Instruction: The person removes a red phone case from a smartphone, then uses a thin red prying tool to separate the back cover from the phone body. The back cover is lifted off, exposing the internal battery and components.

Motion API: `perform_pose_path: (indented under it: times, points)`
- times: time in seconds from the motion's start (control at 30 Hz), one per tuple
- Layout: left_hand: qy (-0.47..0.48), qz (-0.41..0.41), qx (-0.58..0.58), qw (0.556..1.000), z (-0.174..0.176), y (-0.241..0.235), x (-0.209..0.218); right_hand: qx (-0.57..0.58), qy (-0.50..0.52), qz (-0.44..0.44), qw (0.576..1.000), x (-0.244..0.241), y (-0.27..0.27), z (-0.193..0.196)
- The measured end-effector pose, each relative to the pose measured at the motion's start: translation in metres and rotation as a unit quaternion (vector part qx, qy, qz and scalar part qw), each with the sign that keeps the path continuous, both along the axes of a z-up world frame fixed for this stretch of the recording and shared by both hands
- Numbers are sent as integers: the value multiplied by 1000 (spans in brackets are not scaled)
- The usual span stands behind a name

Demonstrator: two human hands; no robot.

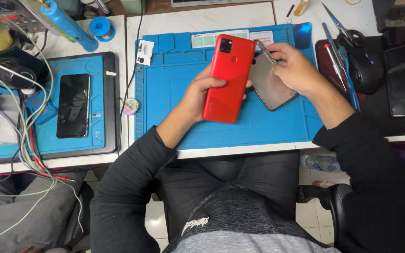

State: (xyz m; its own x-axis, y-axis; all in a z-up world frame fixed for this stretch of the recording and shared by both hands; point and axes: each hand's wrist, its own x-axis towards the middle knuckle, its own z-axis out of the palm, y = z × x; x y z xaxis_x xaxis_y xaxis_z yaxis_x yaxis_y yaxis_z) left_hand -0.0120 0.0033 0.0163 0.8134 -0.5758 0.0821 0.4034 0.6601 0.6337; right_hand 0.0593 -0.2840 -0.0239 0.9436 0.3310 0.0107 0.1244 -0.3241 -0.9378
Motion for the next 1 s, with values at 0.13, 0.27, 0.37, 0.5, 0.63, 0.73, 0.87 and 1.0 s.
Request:
perform_pose_path:
  times: [0.13,0.27,0.37,0.5,0.63,0.73,0.87,1.0]
  points:
    - [16,-19,-17,1000,-3,1,-3,-99,-95,38,990,32,19,31]
    - [29,-55,-55,997,-5,2,-5,-236,-137,9,962,115,66,50]
    - [19,-65,-73,995,-4,4,-4,-255,-123,10,959,174,121,37]
    - [28,-65,-89,994,-4,7,-2,-191,-130,76,970,216,192,8]
    - [26,-49,-109,992,-7,12,3,-132,-136,126,974,231,237,-7]
    - [15,-17,-95,995,-10,13,6,-97,-149,154,972,225,244,-16]
    - [25,4,-79,997,-7,15,10,-133,-279,164,937,212,239,-15]
    - [6,8,-64,998,-6,15,11,-54,-355,195,913,191,218,2]
